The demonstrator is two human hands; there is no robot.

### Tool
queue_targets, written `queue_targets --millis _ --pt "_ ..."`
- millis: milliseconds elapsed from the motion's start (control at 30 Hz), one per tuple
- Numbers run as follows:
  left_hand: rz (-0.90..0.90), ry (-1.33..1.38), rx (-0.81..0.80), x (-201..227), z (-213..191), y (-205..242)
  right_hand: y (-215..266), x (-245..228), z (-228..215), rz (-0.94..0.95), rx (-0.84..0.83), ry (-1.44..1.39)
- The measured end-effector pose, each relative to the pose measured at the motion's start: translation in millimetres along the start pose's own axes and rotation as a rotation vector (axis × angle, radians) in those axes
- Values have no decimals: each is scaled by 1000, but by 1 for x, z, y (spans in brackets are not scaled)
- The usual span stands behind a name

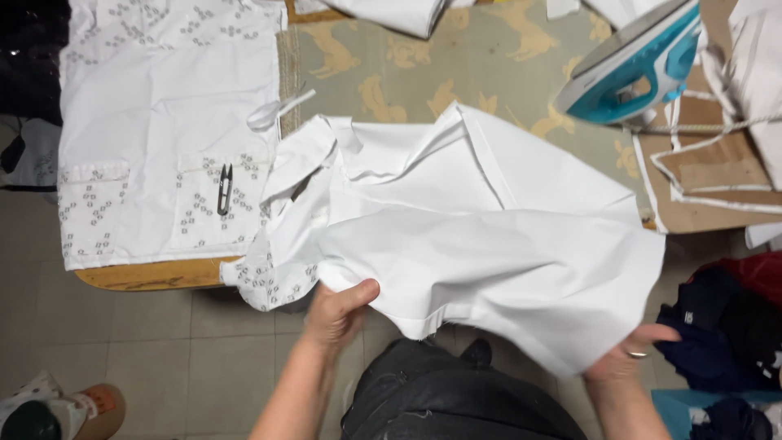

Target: Ironing and cutting white fabric pieces on a workbench

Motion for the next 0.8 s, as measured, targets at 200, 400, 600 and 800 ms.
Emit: queue_targets --millis 200,400,600,800 --pt "576 -782 -151 121 38 -11 -68 17 138 -631 832 1396" --pt "314 -899 441 117 39 -44 -126 -21 110 -833 651 2062" --pt "-328 -516 399 -13 -34 -100 -135 -29 44 -683 1100 2566" --pt "-236 -615 412 18 -26 -84 -102 35 10 -680 322 2536"
Point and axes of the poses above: each hand's wrist, its own y-axis away from the middle knuckle, its own z-axis out of the palm, x = y × z, the point moved 2 cm from there along -y, towards the middle knuckle, and after that the axes turned 11 degrees about x, right-handed, at the moved point
